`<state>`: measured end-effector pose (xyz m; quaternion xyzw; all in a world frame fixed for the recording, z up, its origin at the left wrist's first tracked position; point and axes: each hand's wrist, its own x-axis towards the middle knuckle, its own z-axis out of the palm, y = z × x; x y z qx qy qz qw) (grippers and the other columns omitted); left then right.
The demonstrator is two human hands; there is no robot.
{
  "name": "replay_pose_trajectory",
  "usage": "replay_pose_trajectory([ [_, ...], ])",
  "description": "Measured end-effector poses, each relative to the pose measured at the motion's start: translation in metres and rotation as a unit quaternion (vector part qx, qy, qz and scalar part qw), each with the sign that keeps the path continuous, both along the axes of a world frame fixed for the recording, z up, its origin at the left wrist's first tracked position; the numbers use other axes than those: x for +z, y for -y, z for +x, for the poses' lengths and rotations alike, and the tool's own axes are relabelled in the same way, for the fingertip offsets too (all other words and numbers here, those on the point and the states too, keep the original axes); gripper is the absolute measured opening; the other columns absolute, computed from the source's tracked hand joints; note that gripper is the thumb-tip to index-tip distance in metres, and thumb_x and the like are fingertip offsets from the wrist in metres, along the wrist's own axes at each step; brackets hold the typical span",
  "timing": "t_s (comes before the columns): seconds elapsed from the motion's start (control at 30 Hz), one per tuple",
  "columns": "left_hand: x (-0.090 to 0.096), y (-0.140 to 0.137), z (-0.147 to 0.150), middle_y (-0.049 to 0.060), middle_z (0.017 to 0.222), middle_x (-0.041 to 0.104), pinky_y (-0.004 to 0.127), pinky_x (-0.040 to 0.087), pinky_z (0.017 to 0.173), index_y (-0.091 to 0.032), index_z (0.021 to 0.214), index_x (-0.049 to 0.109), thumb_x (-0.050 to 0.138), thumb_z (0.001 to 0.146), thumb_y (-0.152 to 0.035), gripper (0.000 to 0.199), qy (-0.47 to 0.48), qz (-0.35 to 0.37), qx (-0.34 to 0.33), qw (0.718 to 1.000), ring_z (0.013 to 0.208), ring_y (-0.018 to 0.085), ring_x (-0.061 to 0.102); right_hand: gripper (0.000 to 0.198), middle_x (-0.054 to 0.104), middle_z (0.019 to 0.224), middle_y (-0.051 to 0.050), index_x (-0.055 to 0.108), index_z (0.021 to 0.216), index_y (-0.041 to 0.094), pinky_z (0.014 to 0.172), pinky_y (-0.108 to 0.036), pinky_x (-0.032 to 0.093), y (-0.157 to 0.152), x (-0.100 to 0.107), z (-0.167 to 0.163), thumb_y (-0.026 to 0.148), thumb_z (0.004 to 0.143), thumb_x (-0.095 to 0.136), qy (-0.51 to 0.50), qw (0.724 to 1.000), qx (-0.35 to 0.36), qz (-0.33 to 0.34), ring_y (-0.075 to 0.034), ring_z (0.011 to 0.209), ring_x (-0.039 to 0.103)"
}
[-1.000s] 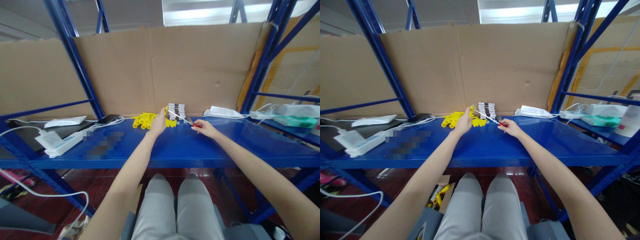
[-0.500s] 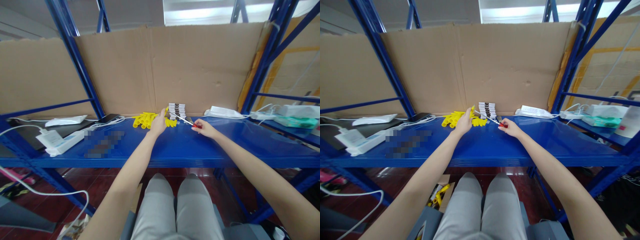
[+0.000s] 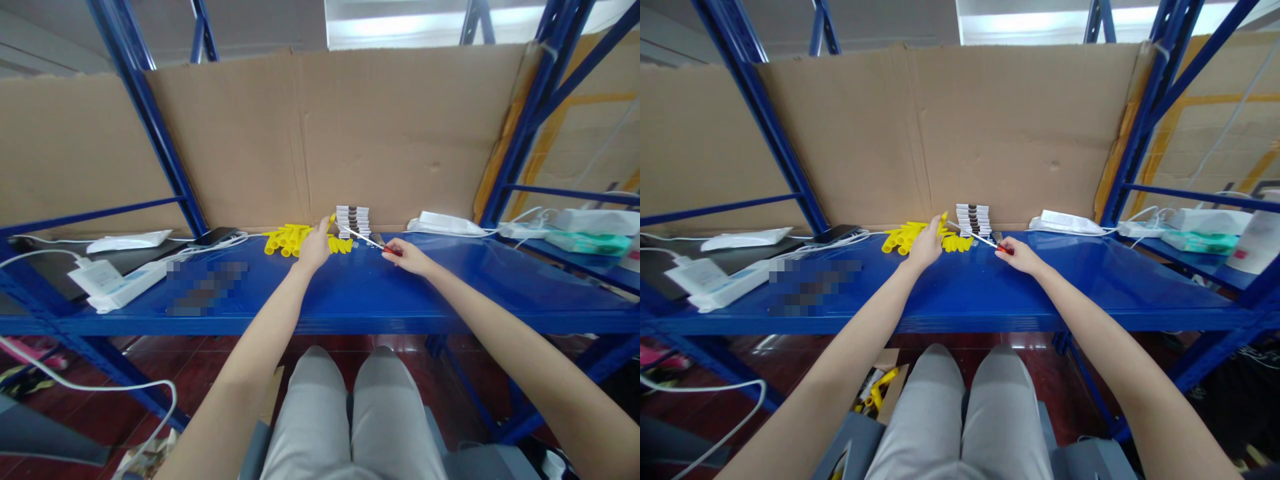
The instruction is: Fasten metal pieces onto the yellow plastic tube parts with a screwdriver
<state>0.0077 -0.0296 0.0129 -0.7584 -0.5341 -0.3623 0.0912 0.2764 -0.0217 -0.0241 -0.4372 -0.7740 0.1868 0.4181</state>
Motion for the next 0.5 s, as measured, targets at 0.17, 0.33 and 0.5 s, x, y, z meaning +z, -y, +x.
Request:
replay_pose_trajectory([
  [0.17,0.0013,0.0014,0.0009,0.016,0.131,0.060,0.041,0.048,0.098,-0.019,0.140,0.036,0.043,0.086,-0.008,0.056,0.007,-0.002,0.003,1.000,0.118,0.026,0.060,0.032,0.061,0.070,-0.002,0.059,0.081,0.020,0.060,-0.030,0.047,0.0027,0.0052,-0.0012,0.052,0.083,0.055,0.030,0.999,-0.009,-0.025,-0.014,0.058,0.054],
  [0.33,0.0011,0.0017,0.0013,0.014,0.127,0.063,0.039,0.049,0.097,-0.020,0.141,0.037,0.042,0.086,-0.009,0.056,0.004,-0.009,0.011,1.000,0.115,0.025,0.061,0.035,0.060,0.067,0.000,0.055,0.078,0.021,0.058,-0.029,0.048,0.0013,0.0029,0.0015,0.055,0.075,0.063,0.005,1.000,0.005,-0.013,-0.014,0.056,0.055],
  [0.5,0.0005,0.0016,0.0014,0.014,0.129,0.062,0.040,0.049,0.097,-0.021,0.141,0.037,0.043,0.086,-0.008,0.057,0.006,-0.008,0.007,1.000,0.116,0.025,0.061,0.036,0.060,0.067,0.001,0.053,0.081,0.021,0.056,-0.028,0.046,-0.0002,0.0005,0.0012,0.055,0.074,0.065,-0.009,1.000,0.003,-0.029,-0.013,0.056,0.053],
])
